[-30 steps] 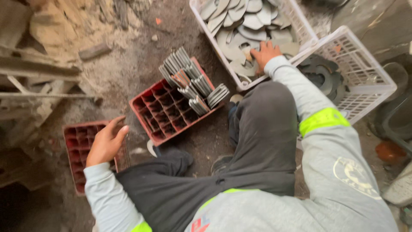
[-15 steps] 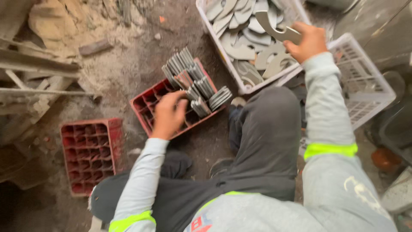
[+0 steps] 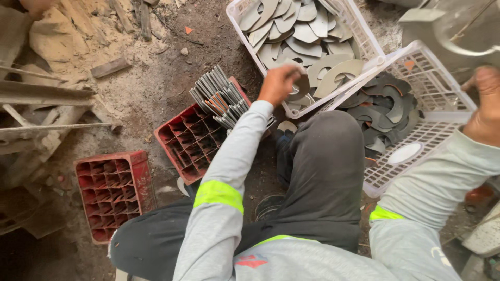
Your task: The person sits on the ground and sorts flat, semi-circular metal pieces from a white crate into a red crate with compartments. They handle the pieces one by one or in small stacks, placing them upright in the red crate.
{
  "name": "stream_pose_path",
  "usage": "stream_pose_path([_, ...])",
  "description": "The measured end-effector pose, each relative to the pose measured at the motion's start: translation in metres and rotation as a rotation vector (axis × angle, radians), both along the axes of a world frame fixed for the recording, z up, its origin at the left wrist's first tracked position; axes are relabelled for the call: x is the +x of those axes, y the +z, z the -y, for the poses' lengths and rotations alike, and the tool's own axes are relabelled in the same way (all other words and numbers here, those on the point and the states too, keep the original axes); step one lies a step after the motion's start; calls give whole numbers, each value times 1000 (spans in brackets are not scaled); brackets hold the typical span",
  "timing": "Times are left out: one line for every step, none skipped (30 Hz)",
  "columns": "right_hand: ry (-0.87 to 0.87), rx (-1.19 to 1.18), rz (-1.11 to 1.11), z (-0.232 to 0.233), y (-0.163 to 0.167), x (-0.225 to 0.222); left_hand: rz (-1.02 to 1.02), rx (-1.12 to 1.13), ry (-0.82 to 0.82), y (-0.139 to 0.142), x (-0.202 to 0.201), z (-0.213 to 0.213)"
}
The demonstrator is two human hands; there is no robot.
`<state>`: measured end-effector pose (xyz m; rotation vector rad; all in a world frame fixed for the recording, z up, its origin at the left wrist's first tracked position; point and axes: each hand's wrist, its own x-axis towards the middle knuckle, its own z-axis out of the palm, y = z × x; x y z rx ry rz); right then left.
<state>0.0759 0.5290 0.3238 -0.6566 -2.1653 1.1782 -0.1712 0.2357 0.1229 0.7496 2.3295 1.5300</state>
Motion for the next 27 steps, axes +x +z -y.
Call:
stream_pose_path([-29, -1, -59, 2, -7, -5, 52, 128, 84, 12, -4, 8])
stream_pose_path([-57, 0, -117, 7, -10, -12, 96, 260, 171, 27, -11, 18])
stream_pose_path([-142, -86, -169, 18, -15, -25, 241, 348, 181, 46, -15, 30])
stream_pose_path([-216, -177, -218, 28, -14, -39, 384, 437, 198, 65, -14, 46])
stream_pose_path([-76, -107, -169, 42, -12, -55, 529, 526, 215, 85, -9, 65])
stream_pose_path([62, -34, -122, 66, -14, -72, 534, 513, 228, 104, -1, 84])
stream_pose_path([202, 43, -85, 90, -13, -91, 532, 504, 240, 123, 6, 103])
stream_pose_path([379, -190, -45, 111, -5, -99, 528, 498, 251, 141, 13, 120])
stream_pose_path([514, -427, 22, 135, 3, -110, 521, 509, 273, 158, 21, 138])
stream_pose_path([640, -371, 173, 161, 11, -119, 525, 515, 295, 172, 33, 155])
stream_pose_path([703, -329, 211, 191, 17, -123, 532, 522, 322, 184, 47, 171])
stream_pose_path([768, -280, 242, 222, 22, -128, 557, 569, 323, 195, 63, 188])
stream_pose_path([852, -70, 158, 251, 25, -133, 574, 617, 313, 205, 77, 202])
stream_pose_path([927, 143, 65, 276, 29, -138, 585, 666, 298, 213, 87, 215])
stream_pose_path([942, 51, 70, 296, 31, -140, 598, 685, 312, 219, 96, 227])
stream_pose_path([961, -44, 80, 317, 30, -137, 615, 703, 329, 222, 106, 238])
stream_pose_path([980, -145, 96, 334, 29, -134, 635, 719, 351, 222, 114, 249])
stream_pose_path([994, -183, 63, 348, 27, -130, 604, 729, 367, 221, 119, 259])
stream_pose_path([1001, -228, 34, 362, 24, -125, 581, 733, 382, 217, 125, 267])
stream_pose_path([1002, -273, 7, 374, 20, -119, 562, 734, 391, 211, 130, 274])
stream_pose_path([957, -141, 51, 385, 17, -113, 610, 708, 419, 204, 134, 278])
stream_pose_path([906, -5, 91, 395, 14, -108, 656, 683, 440, 197, 137, 279])
stream_pose_path([852, 131, 131, 403, 12, -104, 701, 659, 462, 189, 138, 281])
stream_pose_path([882, 192, 117, 407, 11, -100, 708, 709, 458, 182, 140, 281])
stream_pose_path([917, 248, 108, 412, 10, -95, 719, 757, 462, 177, 141, 283])
stream_pose_path([950, 308, 95, 414, 11, -92, 726, 807, 463, 173, 141, 285])
stream_pose_path([991, 204, 14, 415, 11, -89, 702, 859, 471, 171, 139, 288])
